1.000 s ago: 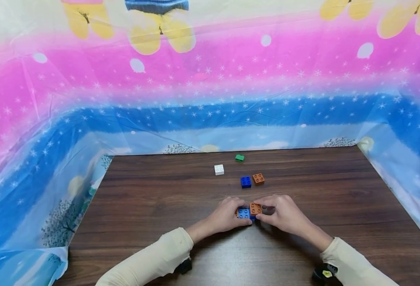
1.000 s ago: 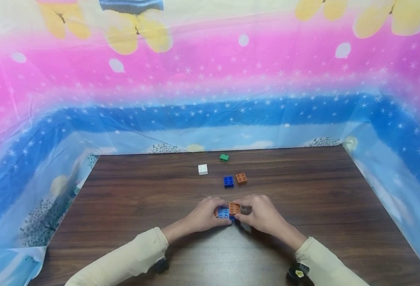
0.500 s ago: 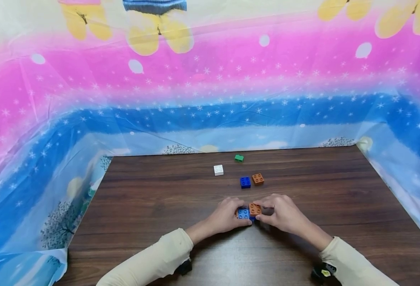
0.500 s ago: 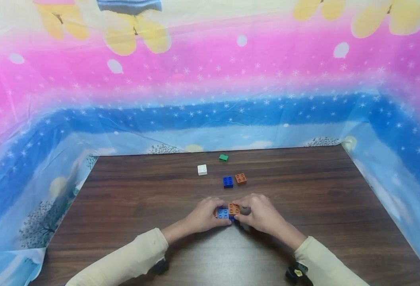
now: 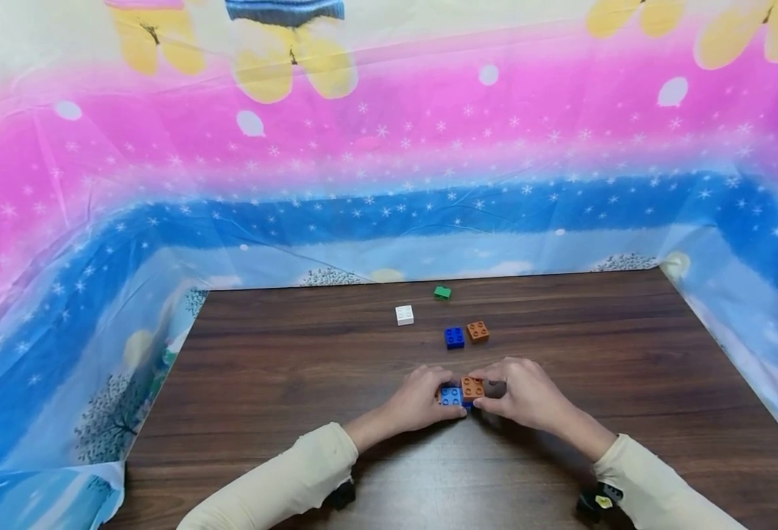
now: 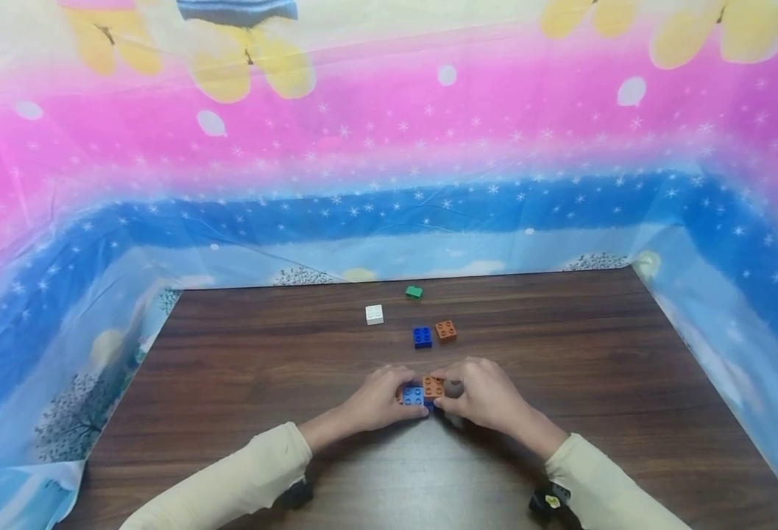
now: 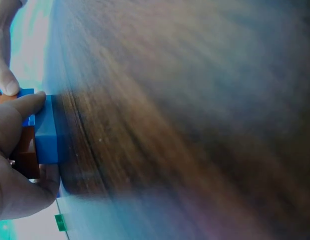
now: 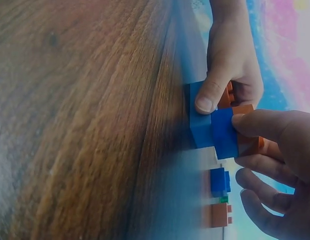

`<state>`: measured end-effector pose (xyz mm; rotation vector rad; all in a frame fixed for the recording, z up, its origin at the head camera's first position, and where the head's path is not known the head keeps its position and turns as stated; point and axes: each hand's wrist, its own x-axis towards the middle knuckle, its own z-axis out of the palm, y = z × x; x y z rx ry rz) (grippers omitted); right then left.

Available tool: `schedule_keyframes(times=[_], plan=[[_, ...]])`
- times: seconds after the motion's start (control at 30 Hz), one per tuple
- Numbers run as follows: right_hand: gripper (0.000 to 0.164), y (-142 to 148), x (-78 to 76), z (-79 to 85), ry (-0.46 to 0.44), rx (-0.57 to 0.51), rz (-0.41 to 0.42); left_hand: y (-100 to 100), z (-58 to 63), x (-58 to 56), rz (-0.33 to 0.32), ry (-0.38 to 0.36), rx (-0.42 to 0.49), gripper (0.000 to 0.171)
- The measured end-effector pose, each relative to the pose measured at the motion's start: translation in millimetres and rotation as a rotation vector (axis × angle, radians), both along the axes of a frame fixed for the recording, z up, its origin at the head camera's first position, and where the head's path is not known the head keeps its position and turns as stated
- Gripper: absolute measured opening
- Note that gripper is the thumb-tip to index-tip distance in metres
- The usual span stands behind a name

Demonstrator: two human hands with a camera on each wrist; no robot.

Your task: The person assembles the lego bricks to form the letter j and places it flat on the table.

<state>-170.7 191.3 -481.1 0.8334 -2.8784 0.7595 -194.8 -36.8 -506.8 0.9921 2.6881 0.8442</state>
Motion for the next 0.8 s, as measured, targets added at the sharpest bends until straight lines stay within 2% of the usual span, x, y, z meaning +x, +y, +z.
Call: schedule_keyframes(times=[0.3,0.43,0.6,0.8], plan=[[0.04,3.4,-2.5,-0.1,-0.158,-0.087,0.006,-0.6,-0.9,-0.7,-0.005,0.004,0.005,0.045],[0.04,6.1,-4.1,0.8,-0.201,-0.137,0.024,-0.4,-1.4,-0.8,-0.009,0.014,0.007,0.047],[0.041,8.6,-6.2,2.7,-0.207,-0.179,0.017,-0.6,-0.8,-0.4,-0.014,0.014,0.007,0.047],[0.035,15.2,-12.8,7.0,-0.133,-0.219,-0.024,-0.3,0.7,0.3,-0.006,0.009,-0.001,0.047]])
